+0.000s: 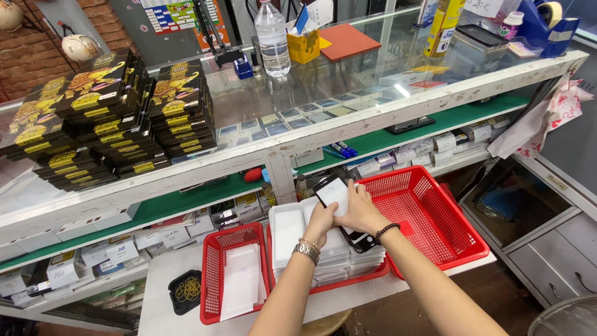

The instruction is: The person stacks black-and-gold phone boxes on a glass display counter, then carries red plastic baskets to a work surface and handles stacks of white phone boxes, bundling them with rubber bands and briefly operating a smartphone while sorting the boxes into baskets.

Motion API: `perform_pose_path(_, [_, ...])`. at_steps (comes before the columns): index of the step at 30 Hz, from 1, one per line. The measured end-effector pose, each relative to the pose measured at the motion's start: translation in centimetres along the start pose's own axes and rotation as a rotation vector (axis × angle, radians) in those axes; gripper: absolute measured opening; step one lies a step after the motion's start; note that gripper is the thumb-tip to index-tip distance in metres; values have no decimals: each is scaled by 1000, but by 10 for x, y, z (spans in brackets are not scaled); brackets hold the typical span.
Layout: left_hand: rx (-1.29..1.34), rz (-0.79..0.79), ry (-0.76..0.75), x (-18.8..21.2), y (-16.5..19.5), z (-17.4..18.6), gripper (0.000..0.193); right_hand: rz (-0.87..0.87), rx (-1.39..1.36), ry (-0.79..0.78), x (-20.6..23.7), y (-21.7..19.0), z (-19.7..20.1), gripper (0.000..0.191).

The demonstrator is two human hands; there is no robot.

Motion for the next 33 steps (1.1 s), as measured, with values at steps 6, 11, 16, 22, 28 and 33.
perform_pose_path(6, [-242,-154,326,-1,9,21,69,-86,211,146,12,3,-7,120])
perform_pose_path(11, [-440,-262,635,5,-4,81,60,-73,304,201,26,-16,-9,111])
perform_pose_path(16, [-506,-129,818,31,-38,145,56,413,272,475,29,-60,-11,95])
perform_pose_path(22, [-570,2,526,44,-68,149,63,218,-92,-6,8,-77,-83,50])
perform_pose_path(28, [31,28,429,52,-82,168,32,57,-152,-37,2,-69,-100,55])
perform_pose_path(33, [344,-217,528,61,-48,165,33,36,-487,-156,16,-82,-100,57])
Point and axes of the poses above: each hand's wrist, its own x-axis away from the middle knuckle, its own z-axis out of the back of the hand, y = z × x, the point moved 3 cm from there along -x, towards the middle knuckle, and after that the axes turned 13 degrees about -x, right-handed, at the moved point
